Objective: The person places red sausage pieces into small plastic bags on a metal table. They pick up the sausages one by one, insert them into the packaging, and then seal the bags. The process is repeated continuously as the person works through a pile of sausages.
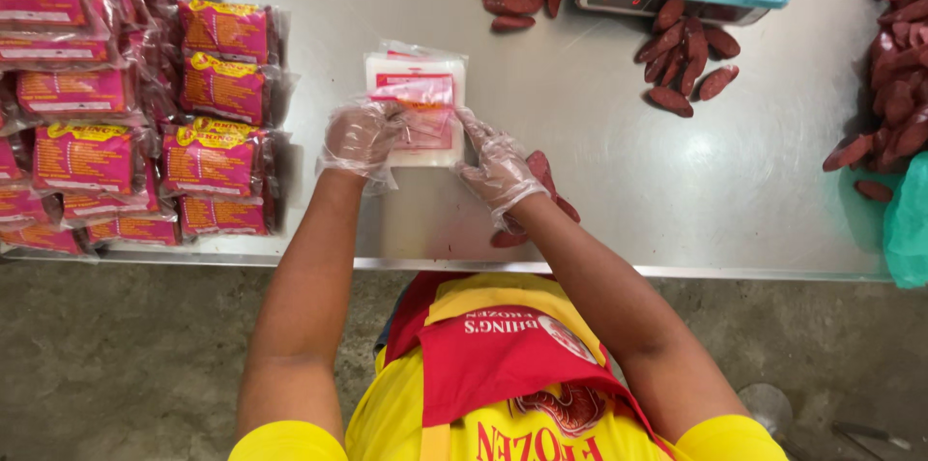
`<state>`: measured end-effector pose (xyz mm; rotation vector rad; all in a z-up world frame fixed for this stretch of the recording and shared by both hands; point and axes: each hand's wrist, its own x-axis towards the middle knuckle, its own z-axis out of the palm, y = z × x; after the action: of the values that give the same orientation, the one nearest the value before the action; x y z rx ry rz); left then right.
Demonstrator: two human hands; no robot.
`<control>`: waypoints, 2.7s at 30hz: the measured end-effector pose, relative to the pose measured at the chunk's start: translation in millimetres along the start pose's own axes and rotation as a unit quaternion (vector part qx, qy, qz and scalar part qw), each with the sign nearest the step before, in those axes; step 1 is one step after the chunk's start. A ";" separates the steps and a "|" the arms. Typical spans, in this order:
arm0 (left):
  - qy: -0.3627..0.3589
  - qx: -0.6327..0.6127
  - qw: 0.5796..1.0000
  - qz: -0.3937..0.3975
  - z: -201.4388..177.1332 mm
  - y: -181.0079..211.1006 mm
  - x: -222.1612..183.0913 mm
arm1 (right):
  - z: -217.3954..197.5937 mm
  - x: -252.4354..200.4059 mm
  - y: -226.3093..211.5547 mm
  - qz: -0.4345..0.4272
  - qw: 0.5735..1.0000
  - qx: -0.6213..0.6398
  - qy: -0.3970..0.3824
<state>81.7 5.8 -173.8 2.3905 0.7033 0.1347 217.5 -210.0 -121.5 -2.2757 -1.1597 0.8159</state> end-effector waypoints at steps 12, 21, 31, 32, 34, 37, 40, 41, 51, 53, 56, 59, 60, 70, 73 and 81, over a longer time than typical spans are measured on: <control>0.335 0.225 0.912 0.064 -28.6 18.8 37.2 | 4.4 5.2 -4.6 0.030 0.993 -0.105 -0.050; 0.250 0.094 0.964 -0.008 -21.8 -3.9 70.1 | 10.8 9.2 0.1 0.013 0.994 -0.099 -0.039; -0.158 -0.322 0.932 -0.047 -103.9 70.2 23.5 | -19.1 5.1 5.8 -0.006 0.783 0.612 0.115; -0.176 -0.356 0.917 -0.030 -101.9 74.9 21.5 | -23.6 4.5 -2.8 -0.026 0.783 0.617 0.070; -0.200 -0.378 0.904 -0.011 -96.8 77.4 20.9 | -29.1 -2.6 -11.7 0.017 0.807 0.589 -0.042; -0.115 -0.180 0.969 0.121 -89.4 75.7 20.3 | -10.0 -21.7 -8.7 0.173 0.846 0.471 -0.180; 0.125 0.132 0.939 0.294 -79.4 92.1 10.5 | 23.3 -27.9 8.8 0.204 0.818 0.532 -0.082; 0.155 0.072 0.959 0.224 -69.0 107.6 -4.1 | 30.5 -27.9 16.1 0.201 0.789 0.580 -0.033; 0.095 0.085 0.989 0.081 22.5 115.9 -50.7 | 14.2 -29.5 17.1 0.133 0.876 0.461 0.048; 0.190 0.065 0.975 0.096 38.7 108.5 -49.6 | 3.6 -44.7 11.7 0.014 0.862 0.506 0.006; 0.206 0.054 0.963 0.168 37.5 108.5 -48.2 | -3.4 -51.9 -4.1 0.257 0.874 0.392 0.126; 0.185 0.081 0.961 0.189 28.4 119.3 -35.4 | -23.6 -34.6 16.2 0.221 0.901 0.288 0.236; 0.177 0.093 0.962 0.184 29.5 123.7 -33.1 | -32.4 -30.9 29.1 0.196 0.905 0.224 0.305; 0.191 -0.070 0.954 0.219 71.6 189.7 6.5 | -68.4 -63.8 112.2 -0.062 0.872 -0.094 0.477; 0.141 -0.157 0.959 0.190 59.6 204.1 2.4 | -71.2 -75.3 89.7 -0.086 0.848 -0.213 0.478; -0.130 -0.070 0.941 0.306 63.9 202.4 9.2 | -60.4 -96.2 123.8 0.000 0.901 -0.270 0.340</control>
<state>198.0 -157.3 -102.9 2.3492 -0.1822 0.1169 282.9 -364.7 -126.9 -2.6406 -1.1125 -0.3712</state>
